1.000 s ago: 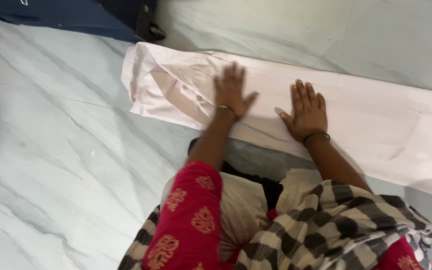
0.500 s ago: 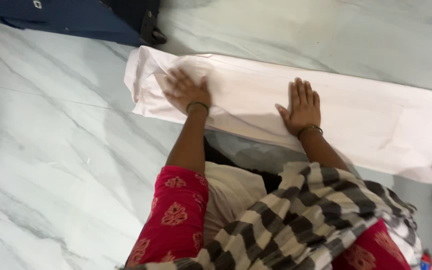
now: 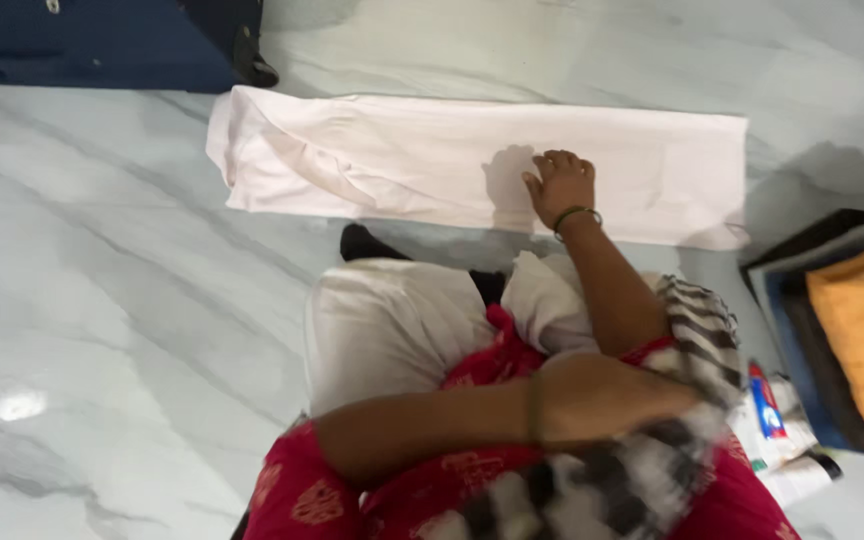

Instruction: The person spreads a large white cloth on the floor, smooths it, and folds it into a compact rectangle by hand.

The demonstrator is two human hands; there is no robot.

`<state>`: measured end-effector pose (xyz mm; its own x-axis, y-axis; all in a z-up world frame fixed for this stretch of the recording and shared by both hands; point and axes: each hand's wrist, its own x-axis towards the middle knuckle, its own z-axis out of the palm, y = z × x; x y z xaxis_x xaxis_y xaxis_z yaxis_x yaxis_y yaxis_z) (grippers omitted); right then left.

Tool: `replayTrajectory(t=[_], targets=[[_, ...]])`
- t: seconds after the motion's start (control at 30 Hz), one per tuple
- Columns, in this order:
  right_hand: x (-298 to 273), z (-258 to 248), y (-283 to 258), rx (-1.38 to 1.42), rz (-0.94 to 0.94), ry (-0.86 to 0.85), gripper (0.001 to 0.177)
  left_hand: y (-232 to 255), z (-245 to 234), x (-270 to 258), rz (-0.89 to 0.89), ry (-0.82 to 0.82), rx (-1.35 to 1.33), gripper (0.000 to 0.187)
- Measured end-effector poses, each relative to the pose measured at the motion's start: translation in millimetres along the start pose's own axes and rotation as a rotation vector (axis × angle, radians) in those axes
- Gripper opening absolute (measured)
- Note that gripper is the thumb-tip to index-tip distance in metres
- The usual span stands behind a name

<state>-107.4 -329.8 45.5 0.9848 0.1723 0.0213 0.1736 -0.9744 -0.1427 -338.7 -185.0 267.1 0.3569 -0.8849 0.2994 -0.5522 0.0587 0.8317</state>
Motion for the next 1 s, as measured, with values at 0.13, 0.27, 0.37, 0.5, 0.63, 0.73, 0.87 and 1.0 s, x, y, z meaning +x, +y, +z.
replayTrajectory(t=[0.13, 0.27, 0.37, 0.5, 0.63, 0.73, 0.87, 1.0], targets=[[-34.0, -49.5, 19.7, -0.168, 0.042, -0.08, 0.044, 45.7, 68.2, 31.0, 0.111, -0.116, 0.043, 0.053], [-73.5, -75.0, 45.0, -0.195, 0.185, -0.124, 0.045, 68.6, 121.9, 34.4, 0.198, -0.185, 0.079, 0.057], [-101.5, -71.1, 81.3, -0.161, 0.298, -0.059, 0.045, 86.6, 144.3, 29.9, 0.246, -0.233, 0.084, 0.061], [-124.7, -56.5, 145.5, 0.266, 0.334, 0.363, 0.038, 97.2, 133.9, 32.2, 0.289, -0.249, 0.136, 0.067], [-141.7, -44.9, 194.7, 0.894, 0.629, 0.425, 0.035, 52.9, 58.5, 21.9, 0.13, -0.262, 0.319, 0.073], [-155.2, -24.9, 208.8, 1.61, 1.186, 0.425, 0.024, -11.5, -13.2, 6.5, -0.374, -0.444, 0.684, 0.071], [-166.6, -0.9, 225.4, 1.899, 1.436, 0.446, 0.032, -98.6, -60.6, 9.2, -0.764, -0.387, 0.774, 0.068], [-144.9, 13.9, 239.4, 1.893, 1.575, 0.437, 0.054, -168.7, -58.8, 11.0, -0.88, -0.23, 0.605, 0.077]])
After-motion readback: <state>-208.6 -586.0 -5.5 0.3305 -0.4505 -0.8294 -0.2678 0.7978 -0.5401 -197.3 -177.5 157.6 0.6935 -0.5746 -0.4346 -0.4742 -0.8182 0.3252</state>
